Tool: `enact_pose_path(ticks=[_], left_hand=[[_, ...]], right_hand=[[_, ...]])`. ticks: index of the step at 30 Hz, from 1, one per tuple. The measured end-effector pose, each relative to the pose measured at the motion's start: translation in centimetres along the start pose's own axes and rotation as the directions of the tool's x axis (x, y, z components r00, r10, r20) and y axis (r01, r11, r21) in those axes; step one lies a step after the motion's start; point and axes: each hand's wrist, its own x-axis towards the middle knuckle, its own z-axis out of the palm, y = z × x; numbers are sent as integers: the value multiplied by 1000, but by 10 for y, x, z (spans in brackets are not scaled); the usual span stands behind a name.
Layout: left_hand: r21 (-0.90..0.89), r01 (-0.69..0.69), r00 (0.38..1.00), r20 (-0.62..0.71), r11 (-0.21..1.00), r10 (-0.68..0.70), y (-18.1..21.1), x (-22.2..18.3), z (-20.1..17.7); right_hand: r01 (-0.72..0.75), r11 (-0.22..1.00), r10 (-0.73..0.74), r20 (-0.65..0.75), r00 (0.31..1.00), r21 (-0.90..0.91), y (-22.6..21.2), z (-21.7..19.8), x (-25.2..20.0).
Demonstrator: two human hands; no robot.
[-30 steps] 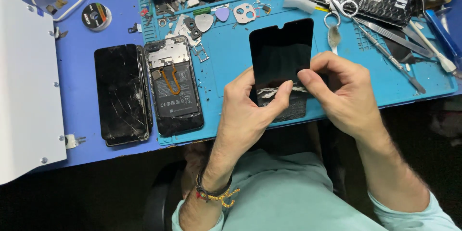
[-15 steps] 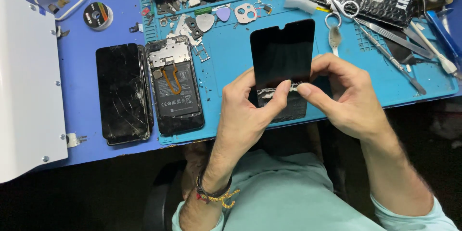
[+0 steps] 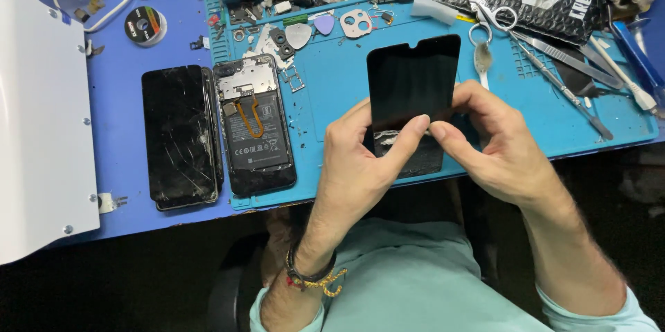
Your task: Aligning a replacement screen onto a smartphone chassis during repair
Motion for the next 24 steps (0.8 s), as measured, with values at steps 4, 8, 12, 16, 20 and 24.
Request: enact_pose_path(ticks=[4,8,12,16,20,24], left_hand=[[-19,39,999,20,999,-39,-3,-1,1],[-22,35,999,1,999,-35,-4,-2,2],[-36,38,999,3,999,-38,-3,-3,2],[-29,2,1000,-4,1000,-2,0,-1,-2],[-21,41,999,-13,999,-42,0,0,0],[20,35,998,-58,999,-34,-1,1,6]], right_hand=[[-40,999,41,-25,999,30,1,0,0],[-71,995,77,-86,993,69,7,0,0],[-39,999,40,-137,990,7,4,5,1],[-12,1000,12,-78,997,1,-2,2,3],[-5,1000,5,12,1000,27,-3,-1,1],[-46,999,46,11,999,-14,-1,-1,-4]])
